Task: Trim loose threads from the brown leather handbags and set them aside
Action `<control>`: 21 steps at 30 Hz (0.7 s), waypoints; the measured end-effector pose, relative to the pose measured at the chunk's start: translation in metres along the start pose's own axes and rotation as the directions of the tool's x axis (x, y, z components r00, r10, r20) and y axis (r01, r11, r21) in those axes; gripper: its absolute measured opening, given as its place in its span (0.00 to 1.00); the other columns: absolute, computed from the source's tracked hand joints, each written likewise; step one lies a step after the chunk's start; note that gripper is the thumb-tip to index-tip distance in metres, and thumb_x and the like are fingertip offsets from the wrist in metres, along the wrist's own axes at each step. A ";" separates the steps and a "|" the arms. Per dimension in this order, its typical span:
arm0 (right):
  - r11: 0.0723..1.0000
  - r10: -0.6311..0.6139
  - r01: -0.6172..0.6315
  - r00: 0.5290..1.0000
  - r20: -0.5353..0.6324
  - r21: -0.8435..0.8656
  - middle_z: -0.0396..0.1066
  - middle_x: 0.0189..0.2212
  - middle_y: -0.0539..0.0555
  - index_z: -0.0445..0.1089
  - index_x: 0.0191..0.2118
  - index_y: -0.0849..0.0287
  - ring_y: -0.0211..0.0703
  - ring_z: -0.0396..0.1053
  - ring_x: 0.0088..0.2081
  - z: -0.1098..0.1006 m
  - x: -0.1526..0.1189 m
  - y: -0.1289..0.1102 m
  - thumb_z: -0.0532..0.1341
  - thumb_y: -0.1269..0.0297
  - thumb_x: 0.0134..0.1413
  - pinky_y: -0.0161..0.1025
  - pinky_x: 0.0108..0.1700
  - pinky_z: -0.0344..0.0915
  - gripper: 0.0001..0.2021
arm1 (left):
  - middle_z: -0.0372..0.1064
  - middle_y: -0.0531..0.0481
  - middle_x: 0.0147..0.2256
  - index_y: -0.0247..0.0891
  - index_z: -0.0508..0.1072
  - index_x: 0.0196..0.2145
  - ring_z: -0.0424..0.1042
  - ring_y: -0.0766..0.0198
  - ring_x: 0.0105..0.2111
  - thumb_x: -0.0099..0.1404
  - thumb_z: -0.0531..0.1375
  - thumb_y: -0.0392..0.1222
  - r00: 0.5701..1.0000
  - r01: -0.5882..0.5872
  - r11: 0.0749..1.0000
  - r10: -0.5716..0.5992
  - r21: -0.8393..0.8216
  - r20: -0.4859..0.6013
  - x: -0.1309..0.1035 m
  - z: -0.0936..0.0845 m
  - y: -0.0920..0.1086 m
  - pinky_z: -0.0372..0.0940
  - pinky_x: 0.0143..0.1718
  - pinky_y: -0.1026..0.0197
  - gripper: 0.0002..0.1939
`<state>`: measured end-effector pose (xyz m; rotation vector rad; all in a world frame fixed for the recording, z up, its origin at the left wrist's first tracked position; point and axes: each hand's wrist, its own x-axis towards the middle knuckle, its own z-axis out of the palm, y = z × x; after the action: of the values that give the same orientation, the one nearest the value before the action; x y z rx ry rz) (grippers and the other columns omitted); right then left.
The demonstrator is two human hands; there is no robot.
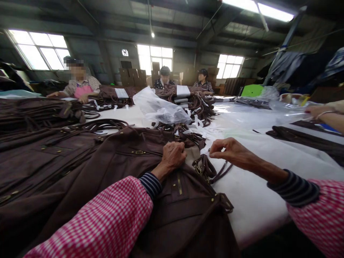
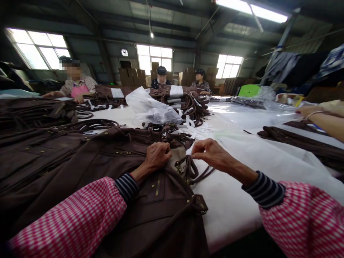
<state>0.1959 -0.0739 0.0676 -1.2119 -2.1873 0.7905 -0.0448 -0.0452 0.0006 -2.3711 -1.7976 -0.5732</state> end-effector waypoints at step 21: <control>0.968 -0.180 0.215 0.953 0.243 -0.129 0.69 0.27 0.48 0.75 0.46 0.60 0.37 0.65 0.29 0.040 0.026 -0.001 0.62 0.66 0.57 0.34 0.33 0.59 0.12 | 0.78 0.47 0.33 0.42 0.81 0.33 0.76 0.56 0.35 0.56 0.59 0.40 0.982 -0.039 0.991 0.062 -0.130 0.180 0.014 -0.026 -0.013 0.63 0.34 0.61 0.11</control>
<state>0.1566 -0.0616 0.0445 -0.9899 -2.5532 0.7183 -0.0596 -0.0363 0.0276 -2.6249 -1.8161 -0.4896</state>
